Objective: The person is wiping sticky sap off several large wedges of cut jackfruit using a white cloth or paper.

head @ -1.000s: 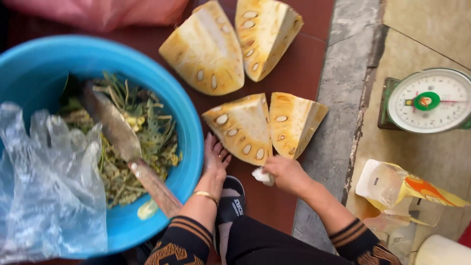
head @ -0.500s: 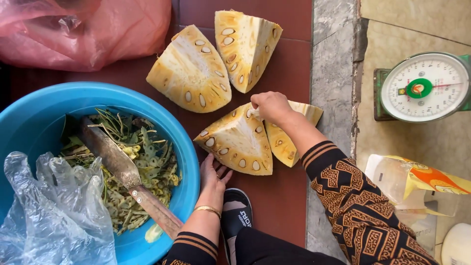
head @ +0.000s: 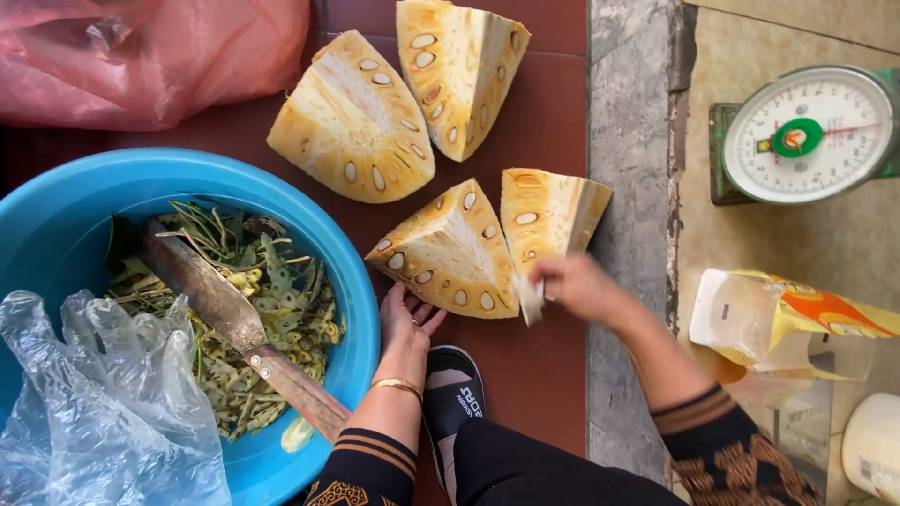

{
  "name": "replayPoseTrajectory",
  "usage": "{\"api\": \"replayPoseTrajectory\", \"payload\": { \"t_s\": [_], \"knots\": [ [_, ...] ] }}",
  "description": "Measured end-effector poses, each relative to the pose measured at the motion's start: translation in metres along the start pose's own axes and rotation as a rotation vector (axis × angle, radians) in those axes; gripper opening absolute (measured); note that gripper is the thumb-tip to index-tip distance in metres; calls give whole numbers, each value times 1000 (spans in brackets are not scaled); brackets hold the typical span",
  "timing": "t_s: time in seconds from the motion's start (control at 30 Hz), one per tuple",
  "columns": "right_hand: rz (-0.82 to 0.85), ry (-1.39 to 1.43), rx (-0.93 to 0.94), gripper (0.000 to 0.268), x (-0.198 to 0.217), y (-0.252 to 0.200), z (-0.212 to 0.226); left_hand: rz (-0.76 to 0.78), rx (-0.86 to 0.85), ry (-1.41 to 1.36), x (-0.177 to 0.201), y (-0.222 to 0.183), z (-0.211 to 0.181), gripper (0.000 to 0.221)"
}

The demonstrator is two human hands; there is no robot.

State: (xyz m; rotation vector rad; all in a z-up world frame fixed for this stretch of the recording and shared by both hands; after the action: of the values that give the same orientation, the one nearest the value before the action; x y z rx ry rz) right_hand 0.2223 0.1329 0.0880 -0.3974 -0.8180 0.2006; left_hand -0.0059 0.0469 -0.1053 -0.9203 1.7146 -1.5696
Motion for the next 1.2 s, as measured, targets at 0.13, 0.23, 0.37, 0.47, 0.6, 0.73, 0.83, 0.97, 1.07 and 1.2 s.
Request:
{"api": "replayPoseTrajectory", "payload": {
  "t_s": [0.13,0.23,0.37,0.47,0.6,0.73,0.83,0.97,1.07,1.2],
  "knots": [
    [-186,-27,224,19,-4,77,16,9,-11,13,1,-1,-1,40],
    [-236,-66,423,25,-34,83,22,-7,-10,24,1,-8,-5,40],
    [-44,-104,216,27,-41,10,-25,-1,-6,27,-2,-20,-9,42],
    [-163,522,-207,31,-13,-45,-59,-40,-65,50,8,-23,-3,49],
    [-468,1283,-450,37,14,-78,-76,-155,-218,260,46,-1,60,48],
    [-465,1547,-532,48,-10,-82,-104,150,-23,362,1,-114,102,18],
    [-424,1683,-501,46,-22,-77,-93,528,-60,481,-40,-161,112,53],
    [-565,1539,-591,43,-36,-80,-81,538,-104,327,-53,-151,114,48],
    [-680,1254,-553,32,-30,-94,-54,475,-111,219,-52,-137,113,34],
    [-651,1050,-406,45,-23,-109,-35,420,-79,169,-50,-137,105,21]
  ]
}}
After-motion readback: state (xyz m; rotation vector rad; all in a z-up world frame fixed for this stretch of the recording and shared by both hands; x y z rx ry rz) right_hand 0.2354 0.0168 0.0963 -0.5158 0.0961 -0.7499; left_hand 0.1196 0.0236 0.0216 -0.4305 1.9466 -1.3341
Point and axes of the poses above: each hand's wrist, its own y-axis towards the middle knuckle, its own x-axis out of the back of the hand, z = x × y, the point moved 9 cm from there along y, towards the middle knuckle, and after that the axes turned 15 degrees about -z, right-handed, at the moved point
